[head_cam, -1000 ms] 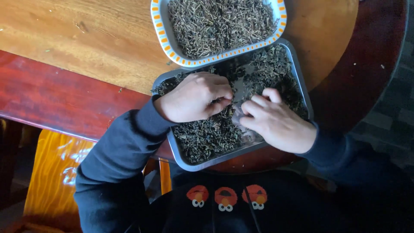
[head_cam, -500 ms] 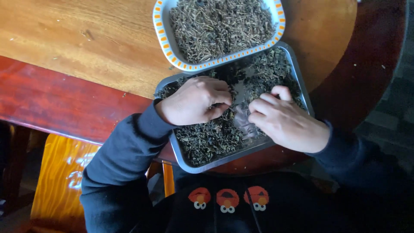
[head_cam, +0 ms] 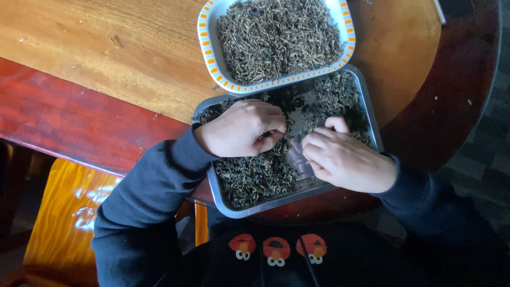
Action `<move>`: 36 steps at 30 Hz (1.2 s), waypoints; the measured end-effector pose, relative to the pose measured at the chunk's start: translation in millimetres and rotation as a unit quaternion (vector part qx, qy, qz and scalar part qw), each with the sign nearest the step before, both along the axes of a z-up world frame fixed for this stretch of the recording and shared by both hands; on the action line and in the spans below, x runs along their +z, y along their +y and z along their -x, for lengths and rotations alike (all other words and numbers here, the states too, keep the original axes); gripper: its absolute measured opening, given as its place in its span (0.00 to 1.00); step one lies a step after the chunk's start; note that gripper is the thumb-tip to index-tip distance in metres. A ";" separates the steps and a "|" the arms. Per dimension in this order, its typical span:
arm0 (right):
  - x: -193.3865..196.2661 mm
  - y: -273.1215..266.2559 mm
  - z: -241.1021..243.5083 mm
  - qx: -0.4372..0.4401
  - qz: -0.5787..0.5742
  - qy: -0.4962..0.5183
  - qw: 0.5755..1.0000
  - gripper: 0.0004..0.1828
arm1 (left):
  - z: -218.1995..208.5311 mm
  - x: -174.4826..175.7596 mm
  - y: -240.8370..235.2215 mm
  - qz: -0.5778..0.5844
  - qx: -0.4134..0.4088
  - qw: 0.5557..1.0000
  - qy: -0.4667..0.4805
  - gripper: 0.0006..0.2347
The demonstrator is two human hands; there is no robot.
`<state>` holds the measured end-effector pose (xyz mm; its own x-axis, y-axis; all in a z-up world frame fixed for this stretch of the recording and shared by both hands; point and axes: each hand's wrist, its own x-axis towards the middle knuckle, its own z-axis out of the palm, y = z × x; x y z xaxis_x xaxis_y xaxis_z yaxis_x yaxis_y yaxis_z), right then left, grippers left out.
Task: The person sits at a wooden table and uses both hands to sort through dried green herbs in a rectangular metal tray. They pick out small pieces and transfer them into a smaller patterned bowl placed above the tray.
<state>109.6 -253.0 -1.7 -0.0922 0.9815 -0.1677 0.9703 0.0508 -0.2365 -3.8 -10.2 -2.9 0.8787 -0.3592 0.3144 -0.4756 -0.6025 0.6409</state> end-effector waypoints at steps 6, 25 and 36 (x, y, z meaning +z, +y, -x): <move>39.4 19.2 -36.8 -0.006 -0.130 0.041 0.991 0.07 | -0.2 3.6 0.5 0.022 -0.001 0.998 -0.061 0.05; 23.9 -9.7 -49.0 -0.038 0.049 -0.136 0.989 0.38 | -9.6 -26.2 17.6 -0.277 0.279 0.908 -0.142 0.14; 26.1 13.1 -45.2 0.009 -0.156 0.132 0.979 0.24 | -9.7 -26.6 18.2 -0.236 0.234 0.928 -0.165 0.10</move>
<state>154.8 -240.0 24.4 -0.1105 0.9788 0.1722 0.8757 0.1779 -0.4490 5.9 8.0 -29.5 0.8568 -0.1288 0.4993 -0.2144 -0.9696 0.1177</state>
